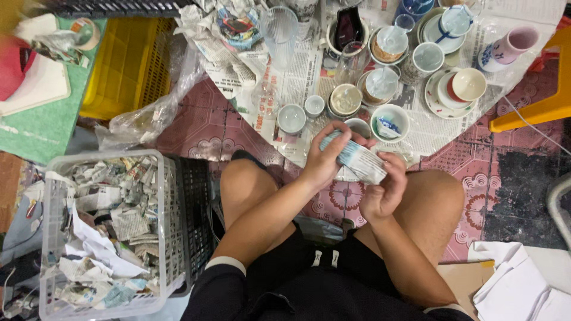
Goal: The person sits on the floor and wraps small ceramic cups and saucers with newspaper sheets. They fold the paper around each item and place the wrapped bundles onto a nearby table. The process is repeated for multiple items.
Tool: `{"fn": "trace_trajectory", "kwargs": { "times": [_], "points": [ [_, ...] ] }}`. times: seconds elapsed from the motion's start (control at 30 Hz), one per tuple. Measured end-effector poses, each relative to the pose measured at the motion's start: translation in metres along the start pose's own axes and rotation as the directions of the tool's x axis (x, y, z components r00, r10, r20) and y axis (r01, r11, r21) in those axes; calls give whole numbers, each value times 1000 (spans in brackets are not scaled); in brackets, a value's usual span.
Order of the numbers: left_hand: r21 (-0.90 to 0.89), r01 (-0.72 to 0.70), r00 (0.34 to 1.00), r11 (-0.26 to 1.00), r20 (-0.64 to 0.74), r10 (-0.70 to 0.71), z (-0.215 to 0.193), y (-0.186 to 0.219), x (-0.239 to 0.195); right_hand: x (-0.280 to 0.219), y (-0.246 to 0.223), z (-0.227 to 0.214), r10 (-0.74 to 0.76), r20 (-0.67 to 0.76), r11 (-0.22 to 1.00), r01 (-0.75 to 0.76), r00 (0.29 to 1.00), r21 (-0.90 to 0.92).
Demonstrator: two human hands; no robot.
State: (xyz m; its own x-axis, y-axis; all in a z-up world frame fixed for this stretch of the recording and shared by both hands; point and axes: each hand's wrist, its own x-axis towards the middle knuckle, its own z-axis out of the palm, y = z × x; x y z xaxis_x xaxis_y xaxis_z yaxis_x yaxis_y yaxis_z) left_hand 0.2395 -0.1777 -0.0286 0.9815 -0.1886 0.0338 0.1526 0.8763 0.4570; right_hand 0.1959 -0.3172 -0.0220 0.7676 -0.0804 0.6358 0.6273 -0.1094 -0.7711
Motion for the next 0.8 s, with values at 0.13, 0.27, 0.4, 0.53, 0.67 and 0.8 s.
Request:
{"fn": "trace_trajectory", "kwargs": {
  "times": [0.13, 0.27, 0.4, 0.53, 0.67, 0.8],
  "points": [
    [-59, -20, 996, 998, -89, 15, -2, 17, 11, 30, -6, -5, -26, 216, 959, 86, 976, -271],
    [-93, -21, 997, 995, -82, 13, -2, 31, 22, 67, -3, 0, 22, 321, 973, 53, 947, -225],
    [-102, 52, 996, 993, -69, -59, -3, 34, 28, 121, 14, 8, -58, 422, 949, 182, 905, -259],
    [143, 86, 996, 986, -31, -82, -6, 35, 28, 188, 38, 26, -140, 420, 900, 292, 897, -324],
    [408, 51, 998, 912, 0, -55, -7, 33, 30, 264, 72, 60, -219, 491, 847, 414, 844, -334],
    [395, -5, 1000, 919, 28, -6, -8, 29, 32, 312, 116, 106, -188, 562, 857, 414, 805, -307]
  ]
}}
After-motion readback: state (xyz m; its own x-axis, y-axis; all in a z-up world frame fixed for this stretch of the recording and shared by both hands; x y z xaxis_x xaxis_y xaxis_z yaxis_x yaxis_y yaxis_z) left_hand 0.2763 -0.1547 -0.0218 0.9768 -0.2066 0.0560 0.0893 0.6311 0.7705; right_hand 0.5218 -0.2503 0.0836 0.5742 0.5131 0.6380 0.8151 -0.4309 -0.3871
